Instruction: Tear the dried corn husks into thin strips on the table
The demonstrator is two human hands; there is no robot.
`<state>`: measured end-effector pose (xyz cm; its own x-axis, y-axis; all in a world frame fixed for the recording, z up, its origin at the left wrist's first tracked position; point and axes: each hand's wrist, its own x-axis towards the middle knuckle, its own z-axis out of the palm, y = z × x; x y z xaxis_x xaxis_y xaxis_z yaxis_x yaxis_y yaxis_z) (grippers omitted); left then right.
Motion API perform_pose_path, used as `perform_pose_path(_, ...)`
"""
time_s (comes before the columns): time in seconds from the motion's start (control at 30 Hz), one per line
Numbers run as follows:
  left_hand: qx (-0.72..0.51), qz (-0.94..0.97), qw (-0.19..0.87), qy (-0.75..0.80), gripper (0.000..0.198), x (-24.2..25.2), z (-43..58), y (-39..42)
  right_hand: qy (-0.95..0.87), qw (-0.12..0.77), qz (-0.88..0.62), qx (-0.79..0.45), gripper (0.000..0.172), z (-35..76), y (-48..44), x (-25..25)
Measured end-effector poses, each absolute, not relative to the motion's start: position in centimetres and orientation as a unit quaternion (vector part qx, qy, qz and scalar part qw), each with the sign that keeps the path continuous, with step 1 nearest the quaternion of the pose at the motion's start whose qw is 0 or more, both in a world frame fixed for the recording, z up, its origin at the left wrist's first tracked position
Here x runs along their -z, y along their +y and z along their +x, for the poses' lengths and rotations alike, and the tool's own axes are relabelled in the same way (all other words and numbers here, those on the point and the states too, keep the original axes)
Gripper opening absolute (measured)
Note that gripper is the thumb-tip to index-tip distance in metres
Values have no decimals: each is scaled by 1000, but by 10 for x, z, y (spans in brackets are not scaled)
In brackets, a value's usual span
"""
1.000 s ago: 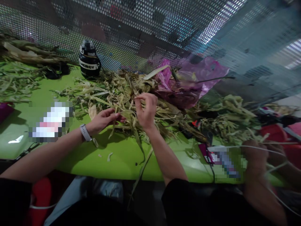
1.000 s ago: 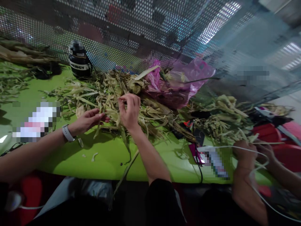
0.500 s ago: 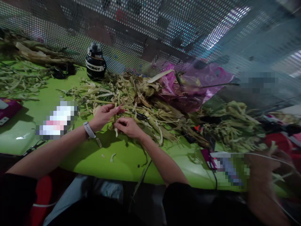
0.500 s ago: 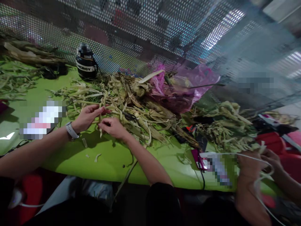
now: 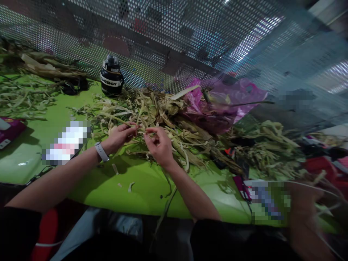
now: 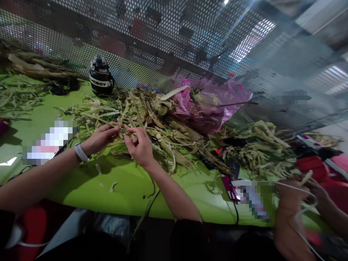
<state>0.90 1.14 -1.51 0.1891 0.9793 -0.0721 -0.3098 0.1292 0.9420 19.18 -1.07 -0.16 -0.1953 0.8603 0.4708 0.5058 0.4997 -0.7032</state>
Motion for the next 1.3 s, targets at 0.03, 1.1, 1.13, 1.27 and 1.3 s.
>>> perform_pose_path(0.03,-498,442,638,388,36,16,10,11,-743,444,-473,-167,31,193,-9,2)
perform_pose_path(1.1,-241,743,547,302,50,15,25,-7,-793,361,-371,-321,26,196,13,-7)
perform_pose_path(1.13,-246,742,545,303,51,17,27,-8,-782,379,-366,-333,24,194,13,-4)
perform_pose_path(1.27,-250,739,552,294,50,25,33,-11,-775,408,-356,-326,23,187,12,3)
perform_pose_path(1.3,-251,734,559,293,49,27,34,-12,-779,408,-353,-319,25,187,10,2)
